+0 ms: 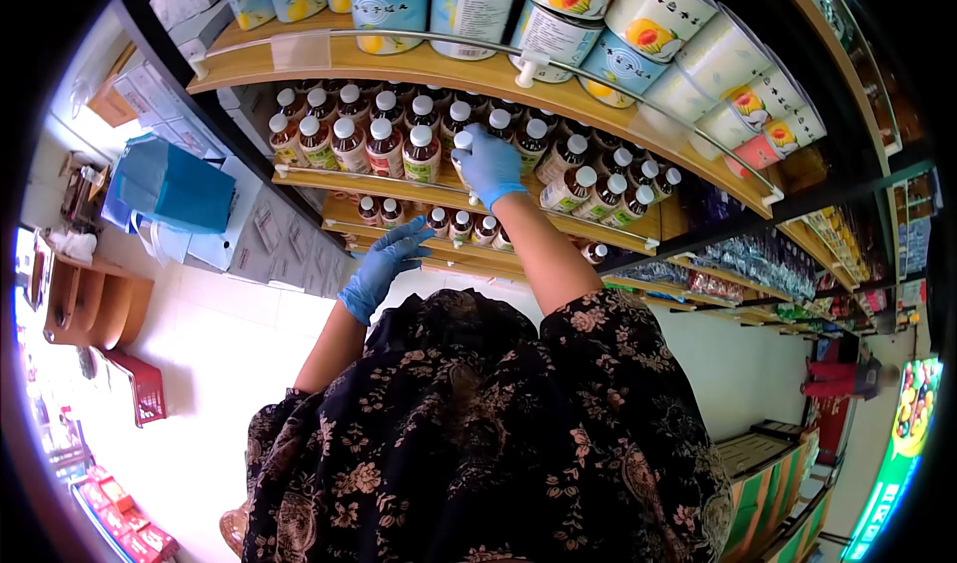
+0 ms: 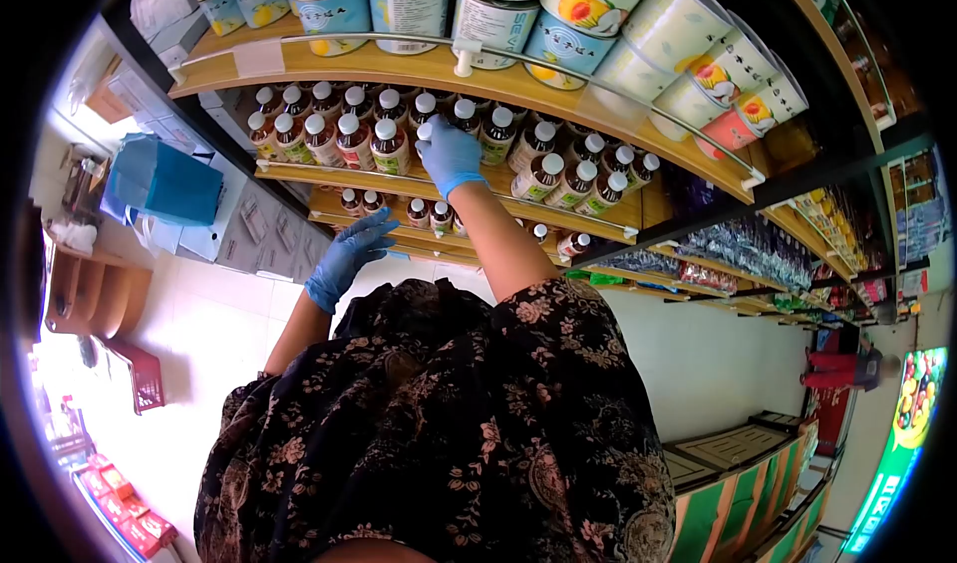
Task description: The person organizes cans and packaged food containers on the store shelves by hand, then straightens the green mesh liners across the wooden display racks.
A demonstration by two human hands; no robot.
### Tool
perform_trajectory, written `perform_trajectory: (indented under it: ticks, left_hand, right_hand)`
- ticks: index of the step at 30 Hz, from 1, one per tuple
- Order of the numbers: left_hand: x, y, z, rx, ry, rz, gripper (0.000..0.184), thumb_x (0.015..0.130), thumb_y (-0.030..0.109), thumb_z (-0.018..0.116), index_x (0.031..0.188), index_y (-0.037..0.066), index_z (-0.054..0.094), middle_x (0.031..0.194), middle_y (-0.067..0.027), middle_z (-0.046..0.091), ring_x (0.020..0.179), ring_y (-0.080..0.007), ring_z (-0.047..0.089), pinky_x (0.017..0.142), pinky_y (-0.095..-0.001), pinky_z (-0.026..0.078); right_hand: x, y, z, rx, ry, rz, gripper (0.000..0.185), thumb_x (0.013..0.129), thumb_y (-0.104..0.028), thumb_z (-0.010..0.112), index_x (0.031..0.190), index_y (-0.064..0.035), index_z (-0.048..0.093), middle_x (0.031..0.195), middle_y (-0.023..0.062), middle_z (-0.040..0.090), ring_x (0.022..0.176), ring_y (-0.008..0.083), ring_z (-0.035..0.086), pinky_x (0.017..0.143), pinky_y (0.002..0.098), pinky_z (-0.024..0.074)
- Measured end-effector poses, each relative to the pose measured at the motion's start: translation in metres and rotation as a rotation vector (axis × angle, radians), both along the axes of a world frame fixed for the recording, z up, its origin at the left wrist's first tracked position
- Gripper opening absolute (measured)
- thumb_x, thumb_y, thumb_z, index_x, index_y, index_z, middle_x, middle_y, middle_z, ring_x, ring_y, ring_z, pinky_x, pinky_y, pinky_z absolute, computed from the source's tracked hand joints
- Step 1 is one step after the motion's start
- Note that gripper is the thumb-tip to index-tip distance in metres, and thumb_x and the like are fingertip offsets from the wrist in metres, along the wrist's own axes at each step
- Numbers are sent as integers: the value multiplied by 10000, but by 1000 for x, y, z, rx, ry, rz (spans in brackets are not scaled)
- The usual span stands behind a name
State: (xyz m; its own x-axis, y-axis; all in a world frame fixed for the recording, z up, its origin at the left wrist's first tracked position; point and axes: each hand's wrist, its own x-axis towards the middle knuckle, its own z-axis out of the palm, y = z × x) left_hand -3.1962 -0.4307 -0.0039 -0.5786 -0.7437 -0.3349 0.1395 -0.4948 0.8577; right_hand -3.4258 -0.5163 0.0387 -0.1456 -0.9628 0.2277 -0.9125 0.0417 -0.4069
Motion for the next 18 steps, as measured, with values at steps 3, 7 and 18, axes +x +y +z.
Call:
perform_trajectory:
  ticks: [3, 7, 18]
  left_hand:
    - [-2, -12, -1, -2, 5, -22, 524, 934, 269, 535, 1417, 106, 412, 1321, -47, 552, 1082, -161, 547, 929, -302, 412]
    - [-15, -23, 3, -6, 8, -46, 510, 934, 267, 538, 1408, 111, 428, 1311, -39, 560, 1081, -154, 551, 928, -304, 415]
    - [-63, -36, 15, -47, 241, -262, 699, 927, 335, 545, 1512, 182, 195, 1541, -47, 250, 1359, -240, 330, 1100, -426, 263]
  right_hand:
    - [-2, 8, -2, -61, -126, -18, 364, 789, -306, 688, 1039, -87, 539, 834, 170, 669, 792, 375, 650, 697, 476, 514]
    - [9, 10, -8, -95, -204, 1, 397, 794, -290, 691, 1103, -94, 537, 932, 177, 667, 881, 377, 638, 744, 461, 510]
    - [-113, 100, 19, -517, 105, -165, 326, 802, -251, 692, 1068, -76, 621, 950, 153, 667, 773, 317, 631, 738, 420, 508]
